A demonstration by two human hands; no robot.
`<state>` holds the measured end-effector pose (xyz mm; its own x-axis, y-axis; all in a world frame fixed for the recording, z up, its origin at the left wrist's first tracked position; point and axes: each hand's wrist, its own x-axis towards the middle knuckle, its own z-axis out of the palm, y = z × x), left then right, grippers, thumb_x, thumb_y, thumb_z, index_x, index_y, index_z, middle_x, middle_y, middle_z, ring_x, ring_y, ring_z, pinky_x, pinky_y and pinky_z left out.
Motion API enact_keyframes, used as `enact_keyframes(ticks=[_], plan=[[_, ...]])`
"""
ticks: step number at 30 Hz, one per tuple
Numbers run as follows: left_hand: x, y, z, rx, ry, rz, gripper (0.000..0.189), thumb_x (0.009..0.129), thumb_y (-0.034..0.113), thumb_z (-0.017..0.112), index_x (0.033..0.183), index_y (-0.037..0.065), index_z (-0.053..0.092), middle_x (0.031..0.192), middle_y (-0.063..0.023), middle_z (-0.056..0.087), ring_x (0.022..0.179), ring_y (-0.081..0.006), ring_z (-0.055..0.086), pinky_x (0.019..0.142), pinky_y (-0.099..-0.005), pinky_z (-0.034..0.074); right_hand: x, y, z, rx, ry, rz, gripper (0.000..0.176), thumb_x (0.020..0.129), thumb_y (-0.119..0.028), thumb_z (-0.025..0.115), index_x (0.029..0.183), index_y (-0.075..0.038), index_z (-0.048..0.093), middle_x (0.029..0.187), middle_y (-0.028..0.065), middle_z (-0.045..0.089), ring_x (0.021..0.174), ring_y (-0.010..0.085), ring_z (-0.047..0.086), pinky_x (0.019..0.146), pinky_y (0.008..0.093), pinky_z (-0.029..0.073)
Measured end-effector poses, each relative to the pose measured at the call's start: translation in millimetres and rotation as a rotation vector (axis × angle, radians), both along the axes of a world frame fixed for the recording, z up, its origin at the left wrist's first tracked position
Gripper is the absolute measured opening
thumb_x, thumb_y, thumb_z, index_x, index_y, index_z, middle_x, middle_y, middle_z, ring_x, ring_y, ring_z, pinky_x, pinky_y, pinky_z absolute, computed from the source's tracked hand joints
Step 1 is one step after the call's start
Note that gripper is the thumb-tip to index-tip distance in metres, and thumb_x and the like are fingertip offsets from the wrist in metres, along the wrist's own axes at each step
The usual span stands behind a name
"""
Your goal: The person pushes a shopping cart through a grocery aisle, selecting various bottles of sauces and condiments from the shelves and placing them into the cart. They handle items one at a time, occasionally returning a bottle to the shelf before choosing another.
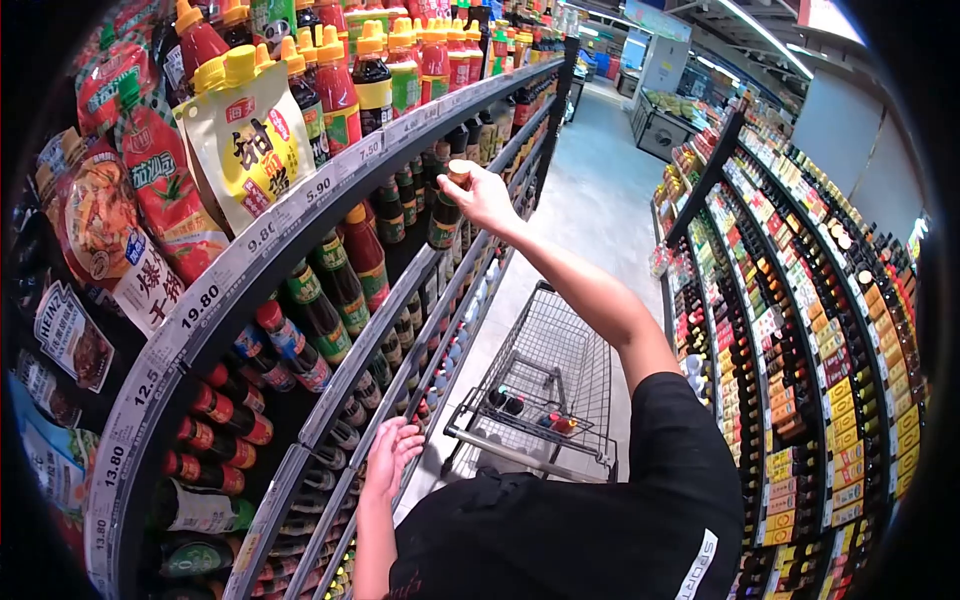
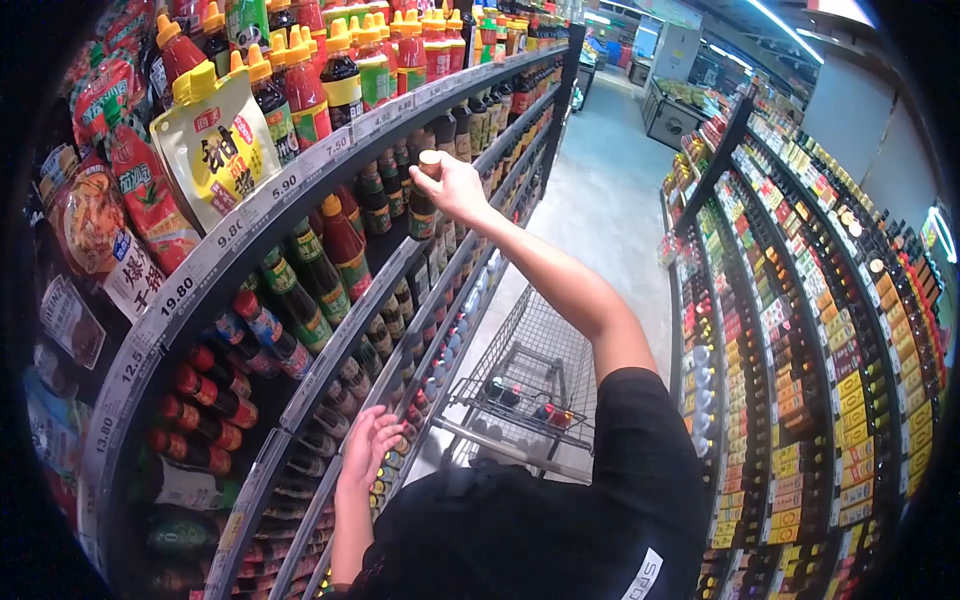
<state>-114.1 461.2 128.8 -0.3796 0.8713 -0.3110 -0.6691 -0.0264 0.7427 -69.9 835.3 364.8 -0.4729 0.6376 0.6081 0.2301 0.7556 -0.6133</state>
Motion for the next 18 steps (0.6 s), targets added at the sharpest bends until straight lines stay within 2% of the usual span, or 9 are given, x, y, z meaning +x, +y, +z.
enact_keyframes(ticks=[6, 8, 9, 10, 12, 16, 18], plan=[[7.6, -0.2, -12.3, -0.003, -0.012, 0.09, 0.029, 0.1, 0.028, 0.045, 0.117, 0.004, 0.048, 0.101, -0.0132, 0.061, 0.09, -0.023, 0.064, 0.078, -0.0343, 0.053, -40.7, 54.0, -20.1, 0.067, 0.08, 0.081, 0.042, 0.085, -0.038, 0.069, 0.108, -0.004, 0.062, 0.086, 0.0156, 0.069, 0.081, 0.0266, 0.068, 0.075, 0.0357, 0.052], [10.3, 0.8, -14.9, -0.005, -0.02, 0.107, 0.029, 0.1, 0.028, 0.045, 0.117, 0.004, 0.049, 0.101, -0.0131, 0.061, 0.09, -0.0231, 0.064, 0.078, -0.0345, 0.053, -52.8, 68.1, -27.1, 0.081, 0.036, 0.078, 0.036, 0.087, -0.03, 0.069, 0.107, -0.002, 0.061, 0.077, 0.0085, 0.066, 0.069, 0.0133, 0.062, 0.066, 0.0292, 0.05], [12.0, 0.9, -15.7, -0.006, -0.016, 0.12, 0.029, 0.1, 0.028, 0.046, 0.117, 0.004, 0.049, 0.101, -0.0129, 0.061, 0.09, -0.0233, 0.065, 0.078, -0.0343, 0.054, -57.4, 74.8, -30.1, 0.076, 0.014, 0.104, 0.032, 0.086, -0.029, 0.069, 0.102, -0.002, 0.061, 0.074, 0.0083, 0.065, 0.067, 0.0133, 0.062, 0.064, 0.0294, 0.05], [13.7, 0.4, -15.0, -0.009, -0.013, 0.135, 0.029, 0.1, 0.028, 0.046, 0.117, 0.004, 0.049, 0.101, -0.0129, 0.061, 0.09, -0.0233, 0.065, 0.078, -0.0343, 0.054, -65.6, 84.6, -36.7, 0.143, 0.011, 0.093, 0.03, 0.085, -0.029, 0.07, 0.097, -0.003, 0.06, 0.074, 0.0092, 0.065, 0.067, 0.0147, 0.063, 0.064, 0.0304, 0.049], [16.5, -0.4, -13.6, -0.021, -0.034, 0.164, 0.029, 0.1, 0.029, 0.046, 0.116, 0.005, 0.049, 0.101, -0.0127, 0.062, 0.09, -0.0233, 0.065, 0.078, -0.0341, 0.054, -74.2, 99.7, -44.5, 0.086, -0.096, 0.045, 0.035, 0.082, -0.035, 0.069, 0.096, -0.004, 0.061, 0.084, 0.0175, 0.068, 0.081, 0.0339, 0.067, 0.074, 0.0415, 0.052], [20.5, -3.7, -17.8, -0.063, -0.051, 0.221, 0.029, 0.099, 0.028, 0.047, 0.116, 0.005, 0.05, 0.101, -0.0126, 0.062, 0.089, -0.0232, 0.065, 0.077, -0.0334, 0.054, -83.6, 102.3, -44.6, 0.078, -0.142, -0.007, 0.034, 0.082, -0.035, 0.068, 0.094, -0.003, 0.064, 0.087, 0.0199, 0.068, 0.083, 0.0361, 0.066, 0.075, 0.0439, 0.052], [22.7, -5.2, -19.7, -0.068, -0.057, 0.235, 0.029, 0.099, 0.028, 0.047, 0.116, 0.005, 0.05, 0.101, -0.0126, 0.062, 0.089, -0.0231, 0.065, 0.077, -0.0333, 0.054, -81.1, 97.9, -39.8, 0.02, -0.277, 0.013, 0.033, 0.083, -0.034, 0.066, 0.092, -0.002, 0.066, 0.09, 0.0225, 0.067, 0.087, 0.0377, 0.066, 0.077, 0.0447, 0.051]])
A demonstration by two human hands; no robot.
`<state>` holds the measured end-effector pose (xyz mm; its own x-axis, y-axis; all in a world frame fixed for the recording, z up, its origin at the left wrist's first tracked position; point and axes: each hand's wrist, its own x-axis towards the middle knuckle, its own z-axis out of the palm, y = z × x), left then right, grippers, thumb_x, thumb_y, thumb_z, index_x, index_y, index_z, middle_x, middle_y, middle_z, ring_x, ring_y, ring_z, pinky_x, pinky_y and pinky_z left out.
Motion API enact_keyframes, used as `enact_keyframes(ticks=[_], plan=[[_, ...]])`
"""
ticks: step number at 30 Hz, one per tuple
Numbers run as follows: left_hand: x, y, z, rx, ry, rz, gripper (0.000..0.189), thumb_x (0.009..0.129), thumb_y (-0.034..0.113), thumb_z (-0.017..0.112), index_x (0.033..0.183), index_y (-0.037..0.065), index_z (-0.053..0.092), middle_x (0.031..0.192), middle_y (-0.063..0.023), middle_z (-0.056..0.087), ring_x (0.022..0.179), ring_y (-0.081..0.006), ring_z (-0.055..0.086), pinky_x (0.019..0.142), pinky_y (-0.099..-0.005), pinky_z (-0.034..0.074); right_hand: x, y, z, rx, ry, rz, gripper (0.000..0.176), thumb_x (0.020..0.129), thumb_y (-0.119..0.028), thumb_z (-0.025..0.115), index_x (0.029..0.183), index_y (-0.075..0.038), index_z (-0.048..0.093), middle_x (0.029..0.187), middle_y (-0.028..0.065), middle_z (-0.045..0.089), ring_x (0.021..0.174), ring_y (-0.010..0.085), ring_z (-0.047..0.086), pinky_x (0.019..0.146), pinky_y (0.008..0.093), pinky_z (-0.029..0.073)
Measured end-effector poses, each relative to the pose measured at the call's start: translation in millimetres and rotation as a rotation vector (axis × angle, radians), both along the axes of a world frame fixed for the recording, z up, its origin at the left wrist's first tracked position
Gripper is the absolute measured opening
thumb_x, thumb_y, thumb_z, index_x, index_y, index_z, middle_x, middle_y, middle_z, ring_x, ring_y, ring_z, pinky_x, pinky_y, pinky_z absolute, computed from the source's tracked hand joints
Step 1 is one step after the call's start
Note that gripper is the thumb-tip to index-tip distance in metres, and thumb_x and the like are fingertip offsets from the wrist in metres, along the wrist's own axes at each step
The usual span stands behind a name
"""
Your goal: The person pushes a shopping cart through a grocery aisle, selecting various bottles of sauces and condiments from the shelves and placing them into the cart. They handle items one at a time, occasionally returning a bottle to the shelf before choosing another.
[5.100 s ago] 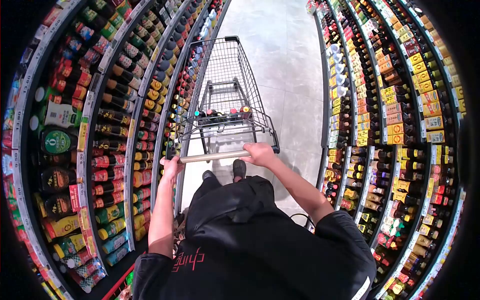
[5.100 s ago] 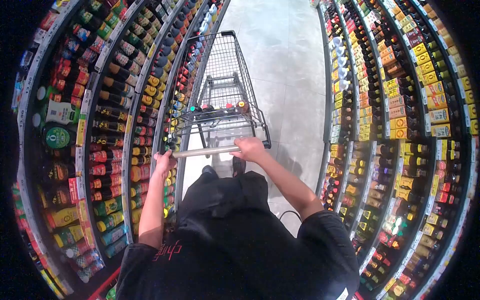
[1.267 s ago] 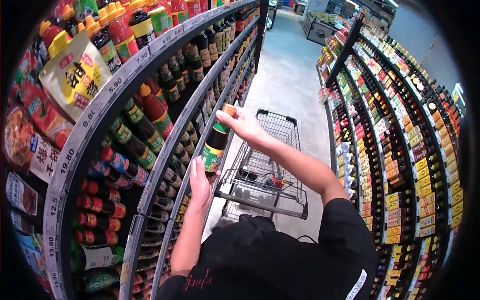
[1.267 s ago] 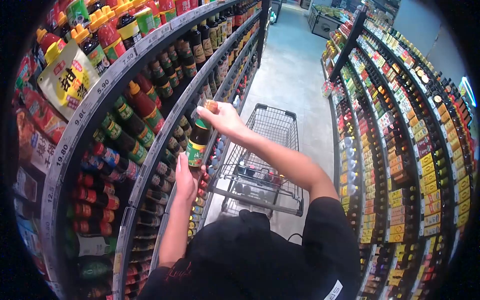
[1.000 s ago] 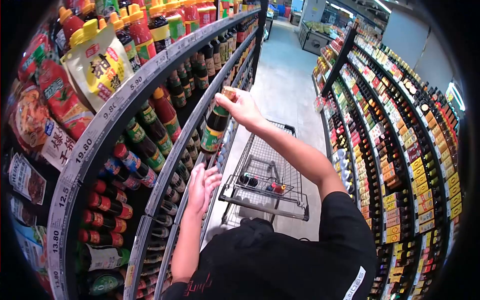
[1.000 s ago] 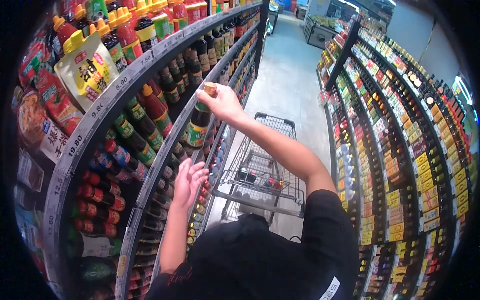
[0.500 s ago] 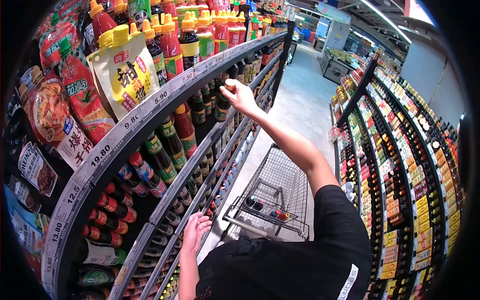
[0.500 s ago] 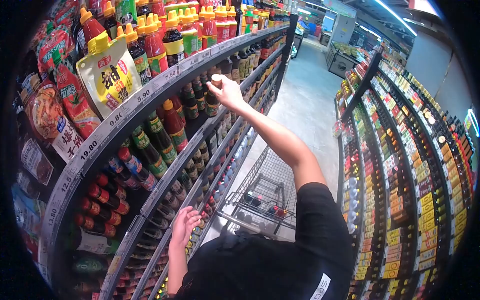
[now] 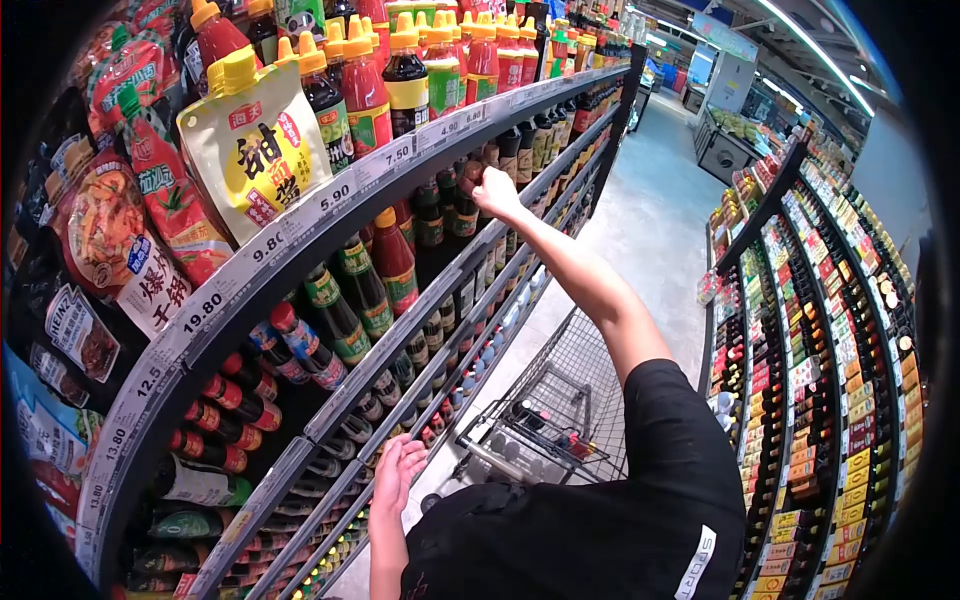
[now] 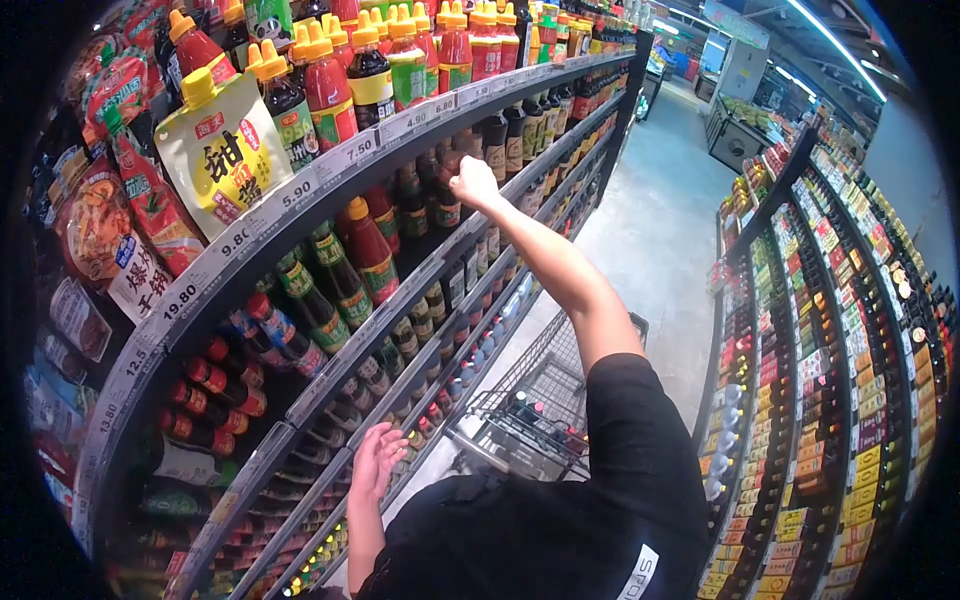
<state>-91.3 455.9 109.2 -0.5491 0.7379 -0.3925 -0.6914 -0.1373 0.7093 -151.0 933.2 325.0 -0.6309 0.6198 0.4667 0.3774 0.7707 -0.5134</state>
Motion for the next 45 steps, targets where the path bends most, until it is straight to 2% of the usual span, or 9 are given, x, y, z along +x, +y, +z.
enact_keyframes(ticks=[6, 13, 16, 19, 22, 23, 28, 38, 45], plan=[[5.8, -1.5, -3.4, -0.005, -0.014, 0.027, 0.029, 0.1, 0.028, 0.047, 0.117, 0.005, 0.05, 0.102, -0.0123, 0.062, 0.089, -0.0231, 0.065, 0.078, -0.0337, 0.054, -4.1, 0.8, -5.7, 0.029, -0.017, 0.0, 0.029, 0.083, -0.038, 0.063, 0.093, -0.012, 0.071, 0.088, 0.0185, 0.068, 0.087, 0.0366, 0.066, 0.077, 0.0448, 0.053], [11.6, -4.6, -6.4, -0.039, 0.031, 0.009, 0.03, 0.101, 0.029, 0.046, 0.119, 0.006, 0.051, 0.103, -0.0095, 0.063, 0.09, -0.0185, 0.065, 0.081, -0.0312, 0.052, -29.4, 24.5, -20.7, 0.107, 0.034, 0.119, 0.036, 0.084, -0.041, 0.065, 0.085, -0.005, 0.069, 0.076, 0.0147, 0.068, 0.076, 0.024, 0.069, 0.071, 0.0341, 0.052], [13.6, -5.5, -0.6, -0.06, 0.036, 0.012, 0.03, 0.102, 0.027, 0.043, 0.121, 0.006, 0.05, 0.106, -0.0105, 0.062, 0.092, -0.0196, 0.064, 0.08, -0.0318, 0.052, -39.9, 45.8, -32.8, 0.124, -0.086, 0.039, 0.041, 0.085, -0.05, 0.061, 0.095, -0.012, 0.072, 0.088, 0.0135, 0.07, 0.085, 0.0293, 0.068, 0.077, 0.0416, 0.053], [16.2, -3.8, 3.3, -0.087, 0.049, -0.004, 0.032, 0.102, 0.028, 0.042, 0.122, 0.005, 0.049, 0.105, -0.011, 0.062, 0.093, -0.0205, 0.063, 0.08, -0.0323, 0.052, -21.5, 18.5, -8.8, -0.055, -0.223, -0.074, 0.071, 0.078, -0.066, 0.059, 0.102, 0.001, 0.067, 0.106, 0.023, 0.066, 0.103, 0.0368, 0.064, 0.088, 0.0457, 0.051], [18.0, -2.0, -6.7, -0.096, 0.005, -0.046, 0.033, 0.101, 0.03, 0.044, 0.122, 0.005, 0.049, 0.106, -0.011, 0.062, 0.093, -0.0207, 0.063, 0.081, -0.0322, 0.051, 30.8, -15.8, -0.8, -0.08, -0.066, -0.01, 0.058, 0.086, -0.046, 0.055, 0.113, 0.004, 0.047, 0.101, 0.0296, 0.063, 0.097, 0.0433, 0.062, 0.084, 0.0511, 0.047], [20.4, 0.4, -9.0, -0.108, -0.003, -0.062, 0.033, 0.101, 0.03, 0.045, 0.121, 0.005, 0.05, 0.106, -0.0104, 0.062, 0.094, -0.0208, 0.062, 0.081, -0.0323, 0.051, 40.5, -17.8, -15.7, -0.052, 0.009, -0.054, 0.071, 0.087, -0.057, 0.054, 0.128, 0.0, 0.046, 0.107, 0.0275, 0.064, 0.103, 0.0407, 0.061, 0.09, 0.0473, 0.047], [32.1, 19.4, -24.2, -0.207, -0.071, -0.183, 0.03, 0.1, 0.029, 0.047, 0.117, 0.006, 0.052, 0.103, -0.0087, 0.062, 0.091, -0.0189, 0.063, 0.081, -0.0316, 0.051, 169.5, -25.5, -132.7, 0.043, -0.026, 0.012, 0.05, 0.087, -0.051, 0.058, 0.117, -0.012, 0.054, 0.089, 0.0192, 0.068, 0.085, 0.0379, 0.067, 0.074, 0.0469, 0.053], [75.4, 67.3, -34.0, -0.45, -0.029, -0.291, 0.025, 0.1, 0.026, 0.049, 0.114, 0.006, 0.054, 0.097, -0.0073, 0.063, 0.085, -0.016, 0.063, 0.077, -0.0281, 0.051, 406.9, -50.1, -461.4, -0.669, -0.829, -0.346, 0.036, 0.085, -0.026, 0.054, 0.111, -0.002, 0.06, 0.109, 0.0206, 0.066, 0.103, 0.0354, 0.063, 0.089, 0.0468, 0.05], [97.6, 61.3, -28.9, -0.592, -0.032, -0.21, 0.024, 0.1, 0.024, 0.047, 0.115, 0.005, 0.052, 0.099, -0.0081, 0.061, 0.087, -0.0169, 0.062, 0.078, -0.029, 0.051, 408.5, -77.7, -538.3, -0.662, -1.057, -0.289, 0.046, 0.085, -0.035, 0.063, 0.116, -0.002, 0.054, 0.111, 0.0178, 0.066, 0.105, 0.0327, 0.063, 0.084, 0.0443, 0.053]])
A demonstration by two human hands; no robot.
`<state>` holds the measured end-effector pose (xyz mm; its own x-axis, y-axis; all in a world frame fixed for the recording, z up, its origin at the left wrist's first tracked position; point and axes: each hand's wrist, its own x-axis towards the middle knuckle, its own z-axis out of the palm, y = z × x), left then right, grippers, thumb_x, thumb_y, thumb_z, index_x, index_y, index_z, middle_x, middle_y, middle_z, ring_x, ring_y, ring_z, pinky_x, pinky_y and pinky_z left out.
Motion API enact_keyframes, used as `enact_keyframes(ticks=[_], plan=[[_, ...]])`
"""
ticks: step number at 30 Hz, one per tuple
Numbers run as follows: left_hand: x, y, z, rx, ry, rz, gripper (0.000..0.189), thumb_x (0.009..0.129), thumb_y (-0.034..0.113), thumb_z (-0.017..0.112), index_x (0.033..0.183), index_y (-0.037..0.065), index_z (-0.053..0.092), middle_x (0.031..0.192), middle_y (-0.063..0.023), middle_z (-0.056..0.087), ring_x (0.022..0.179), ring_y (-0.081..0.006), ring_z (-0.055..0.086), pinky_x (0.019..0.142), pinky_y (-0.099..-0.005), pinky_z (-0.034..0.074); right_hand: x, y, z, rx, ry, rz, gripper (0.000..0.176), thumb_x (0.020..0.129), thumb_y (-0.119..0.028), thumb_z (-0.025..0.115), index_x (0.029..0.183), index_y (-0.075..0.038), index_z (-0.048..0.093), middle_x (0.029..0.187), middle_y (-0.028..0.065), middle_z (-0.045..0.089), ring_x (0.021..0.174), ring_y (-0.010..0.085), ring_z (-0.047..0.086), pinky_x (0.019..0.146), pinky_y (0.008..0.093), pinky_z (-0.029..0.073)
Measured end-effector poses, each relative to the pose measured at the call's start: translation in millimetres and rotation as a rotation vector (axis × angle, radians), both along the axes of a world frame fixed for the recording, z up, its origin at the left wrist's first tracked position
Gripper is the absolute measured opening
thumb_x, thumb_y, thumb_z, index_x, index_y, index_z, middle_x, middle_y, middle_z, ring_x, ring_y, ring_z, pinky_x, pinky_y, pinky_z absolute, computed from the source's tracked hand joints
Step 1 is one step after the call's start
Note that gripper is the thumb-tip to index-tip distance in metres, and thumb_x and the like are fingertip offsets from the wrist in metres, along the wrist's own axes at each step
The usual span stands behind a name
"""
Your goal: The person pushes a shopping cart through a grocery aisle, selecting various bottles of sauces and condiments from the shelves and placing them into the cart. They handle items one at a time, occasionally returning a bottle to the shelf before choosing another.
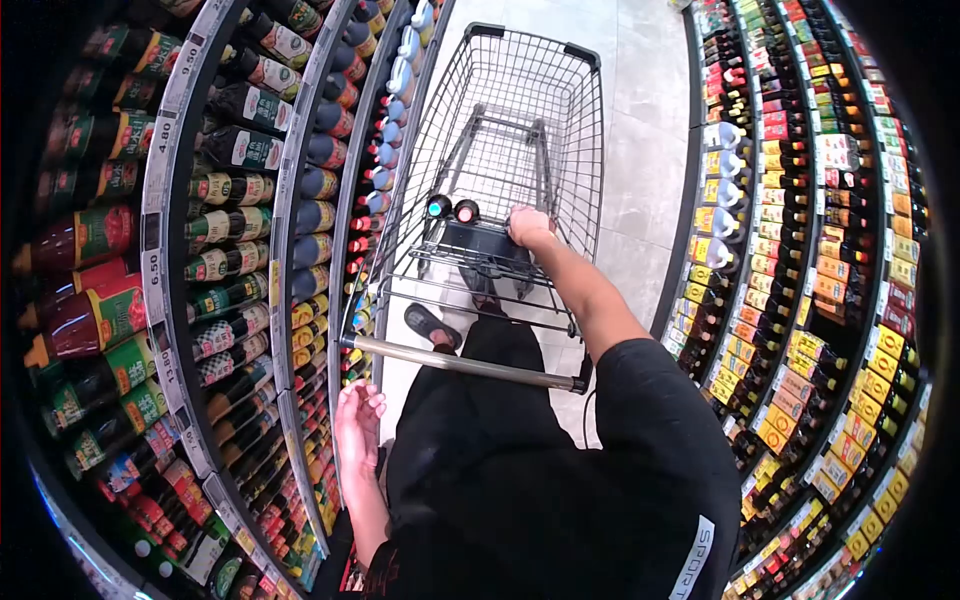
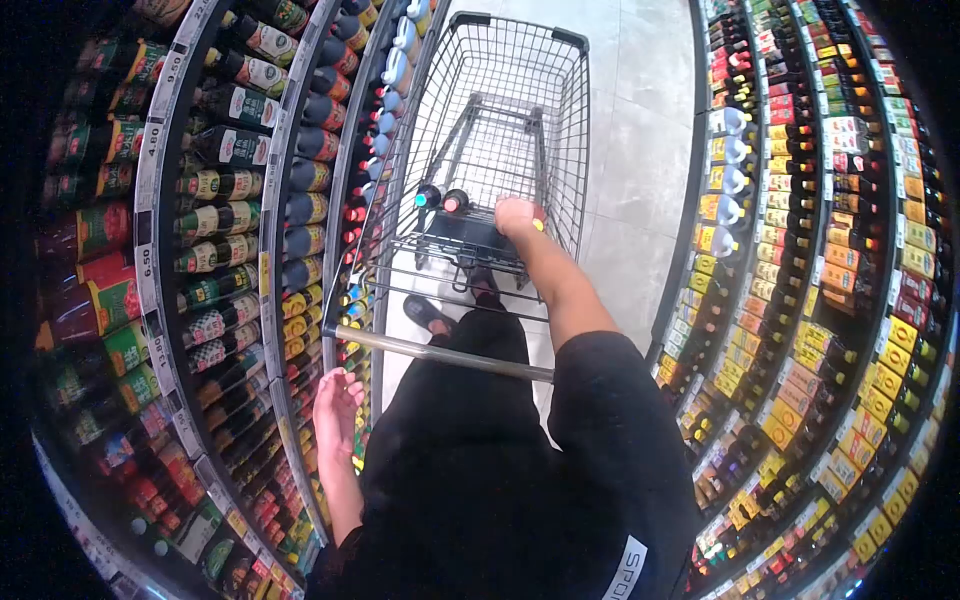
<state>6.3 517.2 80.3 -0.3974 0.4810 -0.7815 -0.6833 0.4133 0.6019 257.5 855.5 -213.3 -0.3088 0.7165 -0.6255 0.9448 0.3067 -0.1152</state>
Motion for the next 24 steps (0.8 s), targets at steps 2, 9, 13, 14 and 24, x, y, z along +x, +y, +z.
enact_keyframes(ticks=[2, 9, 13, 14, 24], plan=[[7.3, 0.5, 1.0, -0.02, 0.006, 0.014, 0.024, 0.1, 0.024, 0.047, 0.115, 0.006, 0.052, 0.099, -0.0079, 0.061, 0.087, -0.0171, 0.062, 0.078, -0.0291, 0.051, 0.0, 1.5, -18.5, -0.066, -0.004, 0.011, 0.044, 0.085, -0.034, 0.062, 0.115, -0.001, 0.054, 0.11, 0.0174, 0.066, 0.105, 0.0322, 0.063, 0.084, 0.044, 0.053], [23.0, 13.3, -1.2, -0.119, 0.067, -0.014, 0.023, 0.1, 0.024, 0.048, 0.113, 0.006, 0.055, 0.1, -0.0077, 0.062, 0.087, -0.0166, 0.061, 0.079, -0.0292, 0.05, 4.2, -10.4, -41.5, 0.053, 0.036, 0.141, 0.025, 0.09, -0.018, 0.049, 0.106, -0.002, 0.059, 0.105, 0.0161, 0.068, 0.099, 0.0264, 0.067, 0.079, 0.043, 0.053], [27.1, 20.2, -0.3, -0.155, 0.056, -0.037, 0.021, 0.099, 0.023, 0.049, 0.113, 0.007, 0.055, 0.1, -0.0065, 0.062, 0.087, -0.0156, 0.061, 0.081, -0.029, 0.049, 10.6, -2.4, -56.4, 0.005, 0.056, -0.13, 0.026, 0.088, -0.023, 0.05, 0.101, -0.004, 0.062, 0.097, 0.0164, 0.07, 0.09, 0.0317, 0.068, 0.076, 0.0462, 0.054], [25.6, 20.4, -1.9, -0.129, 0.068, -0.048, 0.021, 0.099, 0.022, 0.049, 0.113, 0.008, 0.055, 0.099, -0.0061, 0.062, 0.087, -0.0154, 0.061, 0.081, -0.029, 0.048, 12.1, 4.8, -54.2, -0.022, 0.053, -0.271, 0.027, 0.087, -0.027, 0.052, 0.098, -0.005, 0.063, 0.093, 0.017, 0.07, 0.086, 0.0343, 0.068, 0.075, 0.0471, 0.053], [5.6, 88.7, 3.9, 0.148, 0.247, -0.267, 0.024, 0.097, 0.025, 0.054, 0.112, 0.007, 0.055, 0.101, -0.0042, 0.061, 0.087, -0.0131, 0.06, 0.078, -0.0276, 0.047, 41.5, 87.5, 226.5, 0.122, 0.711, -0.322, 0.036, 0.084, -0.038, 0.057, 0.083, -0.003, 0.064, 0.068, 0.0119, 0.061, 0.067, 0.0219, 0.061, 0.063, 0.036, 0.047]])
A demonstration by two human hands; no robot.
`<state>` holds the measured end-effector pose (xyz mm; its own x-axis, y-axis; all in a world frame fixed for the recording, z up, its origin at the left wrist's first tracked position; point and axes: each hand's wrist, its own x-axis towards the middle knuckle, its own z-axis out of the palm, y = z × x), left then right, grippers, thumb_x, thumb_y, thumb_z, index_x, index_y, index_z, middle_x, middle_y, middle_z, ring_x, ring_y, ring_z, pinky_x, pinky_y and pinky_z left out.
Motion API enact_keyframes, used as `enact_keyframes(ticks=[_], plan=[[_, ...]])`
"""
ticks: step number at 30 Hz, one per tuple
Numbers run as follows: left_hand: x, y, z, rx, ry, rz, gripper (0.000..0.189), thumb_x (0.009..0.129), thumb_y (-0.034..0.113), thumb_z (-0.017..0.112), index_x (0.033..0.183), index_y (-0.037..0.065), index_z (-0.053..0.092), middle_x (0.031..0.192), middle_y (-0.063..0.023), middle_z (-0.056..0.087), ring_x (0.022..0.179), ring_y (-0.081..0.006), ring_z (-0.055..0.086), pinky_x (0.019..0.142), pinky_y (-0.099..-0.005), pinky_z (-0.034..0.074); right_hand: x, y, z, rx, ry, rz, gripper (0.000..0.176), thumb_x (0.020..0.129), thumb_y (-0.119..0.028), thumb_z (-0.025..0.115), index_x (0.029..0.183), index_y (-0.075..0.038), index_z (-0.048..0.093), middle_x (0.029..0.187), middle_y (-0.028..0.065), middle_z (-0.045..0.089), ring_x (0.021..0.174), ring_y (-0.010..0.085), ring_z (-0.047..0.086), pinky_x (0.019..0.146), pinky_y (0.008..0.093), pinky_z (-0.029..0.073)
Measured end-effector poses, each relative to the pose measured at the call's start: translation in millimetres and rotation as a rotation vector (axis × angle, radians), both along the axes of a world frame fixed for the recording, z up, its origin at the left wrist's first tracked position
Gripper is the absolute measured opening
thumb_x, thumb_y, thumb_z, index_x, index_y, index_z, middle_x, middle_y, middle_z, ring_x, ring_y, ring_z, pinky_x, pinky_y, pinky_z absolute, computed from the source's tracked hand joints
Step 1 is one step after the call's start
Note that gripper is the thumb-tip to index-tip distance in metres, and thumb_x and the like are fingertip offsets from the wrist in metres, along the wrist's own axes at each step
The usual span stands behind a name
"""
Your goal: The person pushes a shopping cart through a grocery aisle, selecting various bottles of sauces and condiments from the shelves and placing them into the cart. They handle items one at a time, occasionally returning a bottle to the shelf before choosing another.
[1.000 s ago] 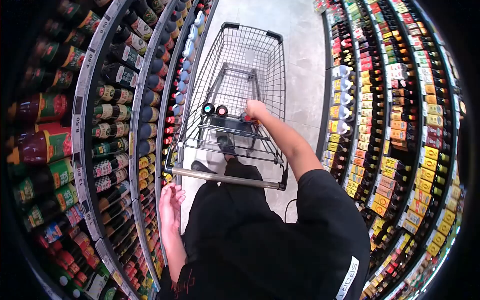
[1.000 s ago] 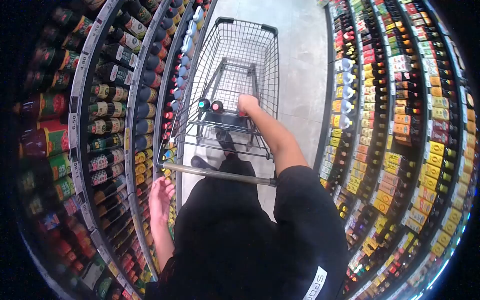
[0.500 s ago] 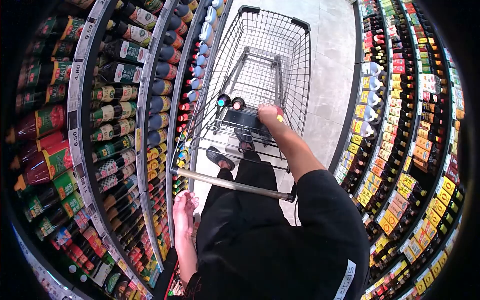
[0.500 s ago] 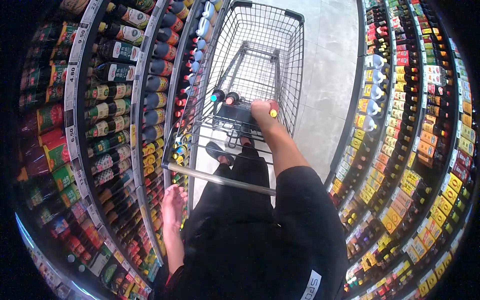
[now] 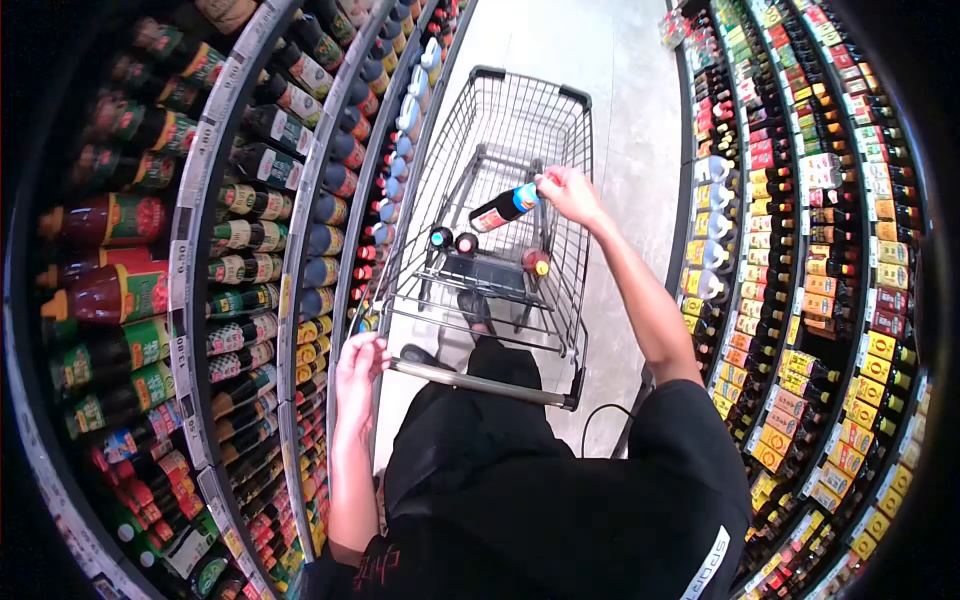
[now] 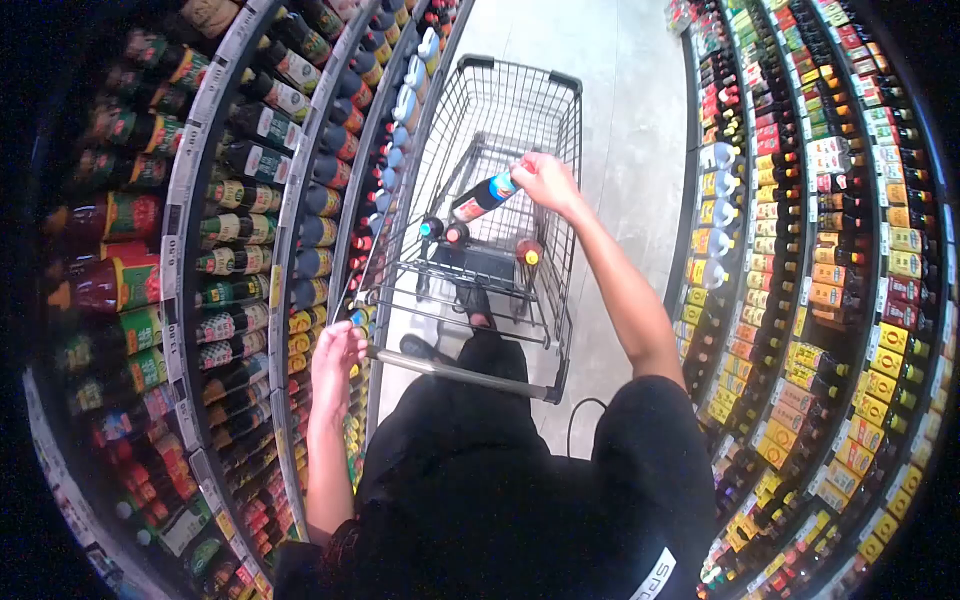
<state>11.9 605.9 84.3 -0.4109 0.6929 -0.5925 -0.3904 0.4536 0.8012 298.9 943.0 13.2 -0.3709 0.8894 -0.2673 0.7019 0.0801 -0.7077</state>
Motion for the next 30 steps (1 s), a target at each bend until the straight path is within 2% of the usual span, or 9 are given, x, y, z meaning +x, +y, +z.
enact_keyframes(ticks=[2, 4, 7, 9, 13, 18, 25, 29, 30], plan=[[0.8, 21.6, 9.4, 0.02, 0.047, -0.086, 0.031, 0.097, 0.027, 0.054, 0.12, 0.005, 0.052, 0.107, -0.0057, 0.061, 0.095, -0.0148, 0.06, 0.084, -0.0309, 0.048, -8.0, -1.2, 64.8, 0.021, 0.085, 0.047, 0.033, 0.087, -0.035, 0.056, 0.081, -0.004, 0.064, 0.065, 0.0064, 0.059, 0.062, 0.0142, 0.057, 0.059, 0.0315, 0.044], [5.3, 38.7, 28.0, 0.126, 0.037, -0.127, 0.045, 0.099, 0.033, 0.051, 0.134, 0.008, 0.04, 0.116, -0.007, 0.058, 0.101, -0.0166, 0.059, 0.087, -0.0333, 0.049, -24.1, -12.4, 122.5, -0.079, 0.436, 0.194, 0.028, 0.091, -0.028, 0.056, 0.078, -0.004, 0.064, 0.065, -0.004, 0.053, 0.062, 0.0047, 0.045, 0.056, 0.0244, 0.037], [14.9, 47.4, 71.5, 0.384, -0.077, -0.145, 0.054, 0.099, 0.044, 0.045, 0.14, 0.011, 0.032, 0.122, -0.0084, 0.055, 0.105, -0.018, 0.058, 0.086, -0.035, 0.05, -71.8, -57.0, 208.3, -0.2, 0.611, 0.211, 0.027, 0.093, -0.025, 0.057, 0.077, -0.005, 0.063, 0.068, -0.0084, 0.051, 0.063, 0.0026, 0.041, 0.056, 0.0223, 0.034], [15.3, 37.1, 92.7, 0.48, 0.018, -0.065, 0.054, 0.099, 0.051, 0.038, 0.133, 0.009, 0.041, 0.116, -0.0097, 0.058, 0.088, -0.0164, 0.06, 0.072, -0.0321, 0.052, -109.2, -86.4, 251.1, -0.259, 0.689, 0.279, 0.028, 0.093, -0.029, 0.06, 0.08, -0.004, 0.063, 0.072, -0.0074, 0.053, 0.067, 0.0028, 0.045, 0.061, 0.0211, 0.037], [-21.6, -5.4, 129.1, 0.563, -0.557, -0.024, 0.065, 0.098, 0.061, 0.023, 0.116, 0.003, 0.049, 0.078, -0.0049, 0.055, 0.046, -0.0061, 0.039, 0.047, -0.0248, 0.039, -184.5, -132.6, 293.9, -0.042, 0.753, 0.444, 0.031, 0.086, -0.034, 0.07, 0.087, -0.005, 0.06, 0.076, -0.004, 0.057, 0.069, 0.0043, 0.049, 0.063, 0.0234, 0.043], [-52.2, -63.0, 163.6, 0.712, -0.723, 0.043, 0.072, 0.097, 0.064, 0.019, 0.114, 0.001, 0.048, 0.073, -0.0026, 0.05, 0.042, -0.0045, 0.035, 0.043, -0.0218, 0.035, -265.2, -194.0, 337.5, 0.045, 0.887, 0.657, 0.027, 0.087, -0.029, 0.069, 0.083, -0.005, 0.059, 0.073, -0.0055, 0.054, 0.069, 0.002, 0.045, 0.062, 0.023, 0.041], [-88.8, -135.2, 169.7, 0.855, -0.631, 0.255, 0.072, 0.095, 0.066, 0.021, 0.103, 0.001, 0.051, 0.064, 0.0, 0.045, 0.039, -0.0047, 0.034, 0.04, -0.0218, 0.035, -334.9, -288.1, 371.8, -0.036, 1.0, 0.946, 0.023, 0.086, -0.022, 0.073, 0.085, -0.003, 0.059, 0.073, -0.0065, 0.054, 0.067, 0.0001, 0.045, 0.058, 0.0192, 0.039], [-108.9, -163.9, 173.2, 0.827, -0.394, 0.569, 0.061, 0.098, 0.059, 0.029, 0.117, 0.006, 0.05, 0.081, -0.0098, 0.06, 0.063, -0.0186, 0.057, 0.059, -0.0303, 0.049, -359.4, -329.1, 390.9, 0.043, 0.919, 1.035, 0.019, 0.086, -0.015, 0.071, 0.093, -0.002, 0.06, 0.08, -0.0047, 0.056, 0.071, 0.0006, 0.049, 0.062, 0.019, 0.043], [-115.0, -171.4, 176.1, 0.908, -0.34, 0.583, 0.053, 0.1, 0.052, 0.033, 0.118, 0.005, 0.051, 0.095, -0.0134, 0.063, 0.082, -0.022, 0.061, 0.073, -0.0347, 0.051, -365.4, -337.7, 392.1, 0.029, 0.946, 1.069, 0.021, 0.086, -0.016, 0.071, 0.093, -0.001, 0.059, 0.078, -0.0041, 0.056, 0.071, 0.0006, 0.049, 0.062, 0.0188, 0.043]])
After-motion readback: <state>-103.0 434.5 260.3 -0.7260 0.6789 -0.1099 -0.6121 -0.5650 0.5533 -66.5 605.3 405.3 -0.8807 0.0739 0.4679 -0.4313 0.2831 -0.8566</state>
